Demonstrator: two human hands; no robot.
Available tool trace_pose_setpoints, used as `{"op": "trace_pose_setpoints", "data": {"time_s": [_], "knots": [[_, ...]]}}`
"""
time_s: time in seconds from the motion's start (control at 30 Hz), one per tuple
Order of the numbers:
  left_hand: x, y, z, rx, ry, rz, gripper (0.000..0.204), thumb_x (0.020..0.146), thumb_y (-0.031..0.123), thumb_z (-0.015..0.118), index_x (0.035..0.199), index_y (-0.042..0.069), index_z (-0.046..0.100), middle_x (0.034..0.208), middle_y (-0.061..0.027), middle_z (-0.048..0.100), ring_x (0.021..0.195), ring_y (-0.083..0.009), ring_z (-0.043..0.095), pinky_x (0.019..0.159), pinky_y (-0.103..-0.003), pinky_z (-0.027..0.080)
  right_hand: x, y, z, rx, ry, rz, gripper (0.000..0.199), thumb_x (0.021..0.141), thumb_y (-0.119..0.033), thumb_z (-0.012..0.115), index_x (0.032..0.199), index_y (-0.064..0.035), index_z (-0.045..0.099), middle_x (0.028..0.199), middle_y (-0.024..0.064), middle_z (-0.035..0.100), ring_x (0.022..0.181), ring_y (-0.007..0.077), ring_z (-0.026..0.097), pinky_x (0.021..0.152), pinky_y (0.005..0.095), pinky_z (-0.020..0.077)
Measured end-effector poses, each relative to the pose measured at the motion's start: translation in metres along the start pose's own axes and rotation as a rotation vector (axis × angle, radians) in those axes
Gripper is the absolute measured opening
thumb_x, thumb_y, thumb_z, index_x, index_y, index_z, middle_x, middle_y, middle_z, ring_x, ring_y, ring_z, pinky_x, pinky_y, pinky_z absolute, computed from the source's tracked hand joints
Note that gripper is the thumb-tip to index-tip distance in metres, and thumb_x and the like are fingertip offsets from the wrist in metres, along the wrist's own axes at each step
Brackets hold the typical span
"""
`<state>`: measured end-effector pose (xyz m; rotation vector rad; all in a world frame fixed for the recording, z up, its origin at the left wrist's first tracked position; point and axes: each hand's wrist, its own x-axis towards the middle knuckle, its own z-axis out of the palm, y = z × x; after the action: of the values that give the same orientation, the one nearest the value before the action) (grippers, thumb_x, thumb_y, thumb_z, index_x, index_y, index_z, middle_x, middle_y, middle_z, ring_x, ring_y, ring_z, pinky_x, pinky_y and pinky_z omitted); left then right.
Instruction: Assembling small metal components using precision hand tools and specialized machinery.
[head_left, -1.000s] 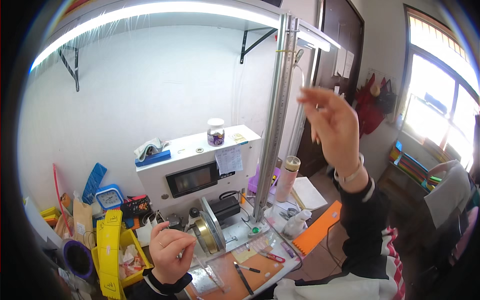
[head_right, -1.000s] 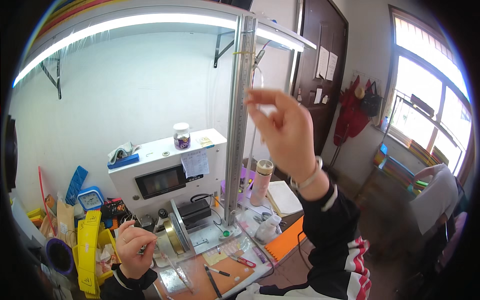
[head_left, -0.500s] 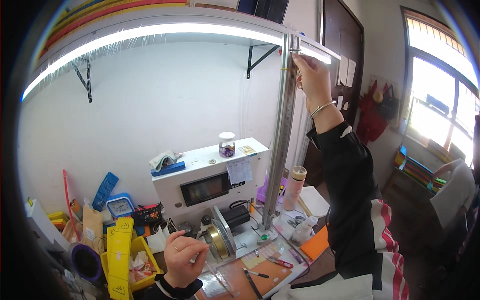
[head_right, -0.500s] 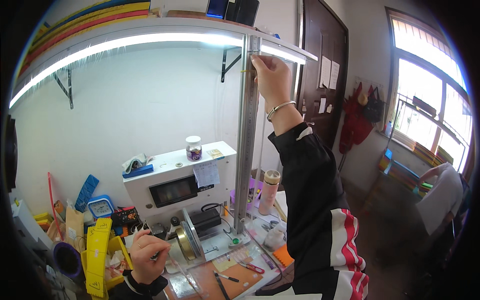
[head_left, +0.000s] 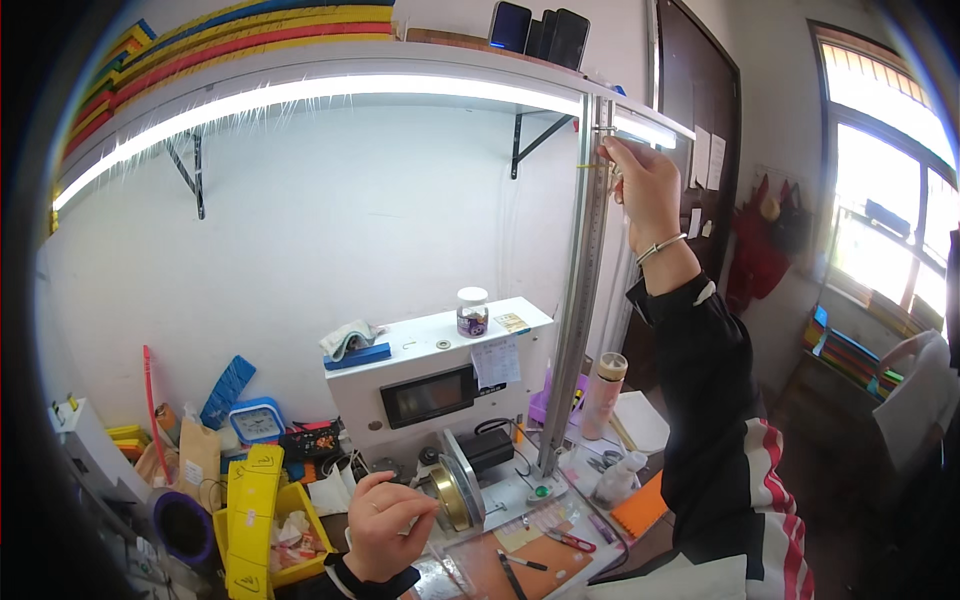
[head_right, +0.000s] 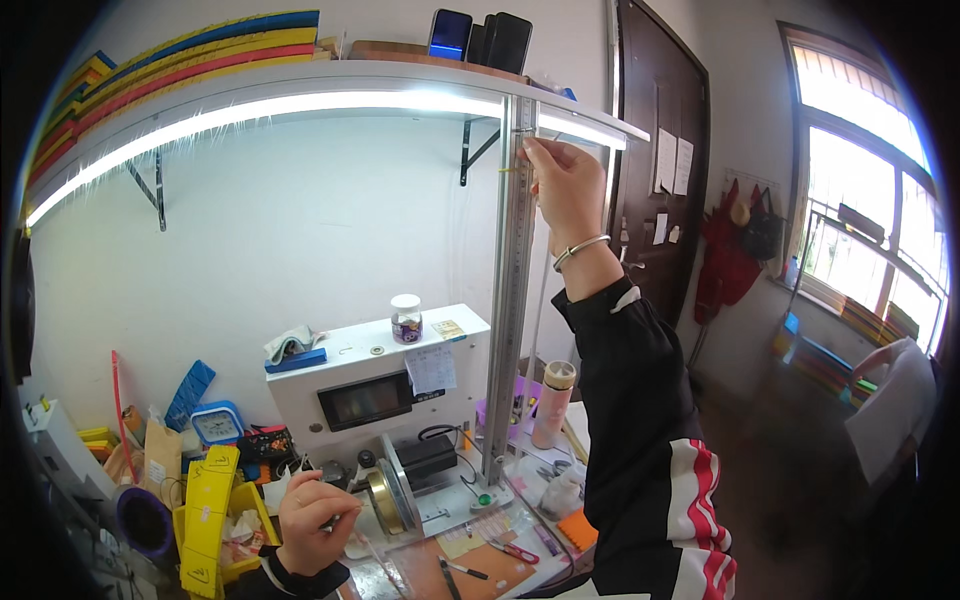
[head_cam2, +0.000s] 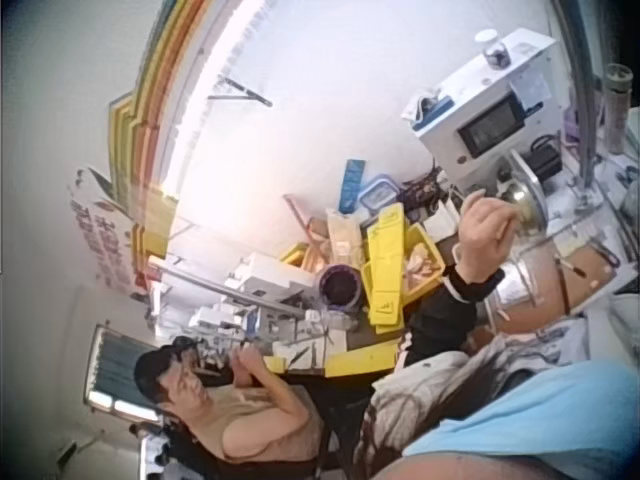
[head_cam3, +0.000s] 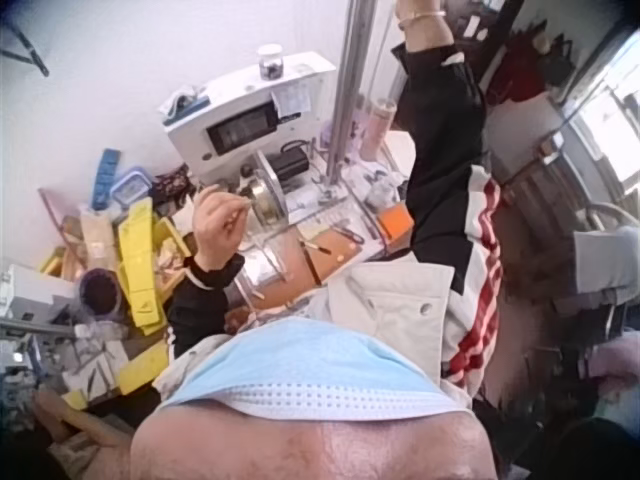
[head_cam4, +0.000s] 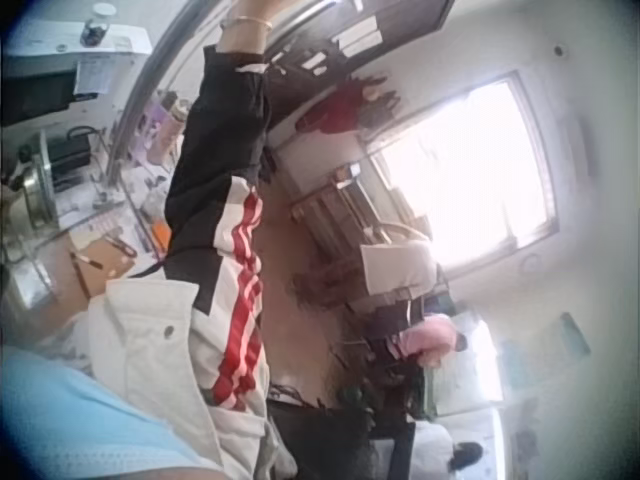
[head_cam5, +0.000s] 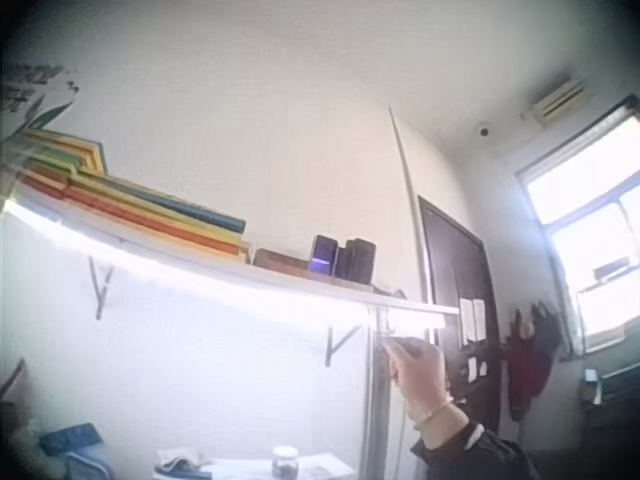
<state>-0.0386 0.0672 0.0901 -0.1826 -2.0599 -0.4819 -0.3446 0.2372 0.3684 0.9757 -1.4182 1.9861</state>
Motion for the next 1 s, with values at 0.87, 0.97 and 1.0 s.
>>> {"op": "trace_pose_setpoints", "data": {"time_s": [0.87,0.97,1.0], "knots": [[0.014,0.036,0.04,-0.224,-0.123,-0.085,0.015,0.078,0.001,0.074,0.091,0.009,0.074,0.082,-0.0019,0.069,0.077,-0.0202,0.067,0.091,-0.04,0.048,-0.26,0.026,-0.072,-0.372,-0.462,-0.362,0.017,0.073,0.003,0.08,0.086,-0.0031,0.071,0.076,0.006,0.07,0.051,0.009,0.054,0.048,0.021,0.0412],[0.017,0.045,0.05,-0.297,-0.138,-0.148,0.015,0.078,0.001,0.074,0.091,0.008,0.075,0.08,-0.0028,0.069,0.076,-0.0196,0.067,0.09,-0.04,0.048,-0.295,0.039,-0.08,-0.363,-0.458,-0.303,0.02,0.069,0.003,0.08,0.085,-0.0047,0.071,0.074,0.0054,0.07,0.054,0.0142,0.061,0.049,0.0237,0.0455],[0.016,0.046,0.056,-0.314,-0.135,-0.162,0.014,0.079,0.002,0.075,0.091,0.008,0.075,0.079,-0.0028,0.069,0.075,-0.0192,0.067,0.089,-0.04,0.049,-0.302,0.042,-0.085,-0.372,-0.468,-0.271,0.02,0.069,0.003,0.08,0.085,-0.0047,0.071,0.074,0.0054,0.07,0.054,0.0142,0.061,0.049,0.0237,0.0455]]}}
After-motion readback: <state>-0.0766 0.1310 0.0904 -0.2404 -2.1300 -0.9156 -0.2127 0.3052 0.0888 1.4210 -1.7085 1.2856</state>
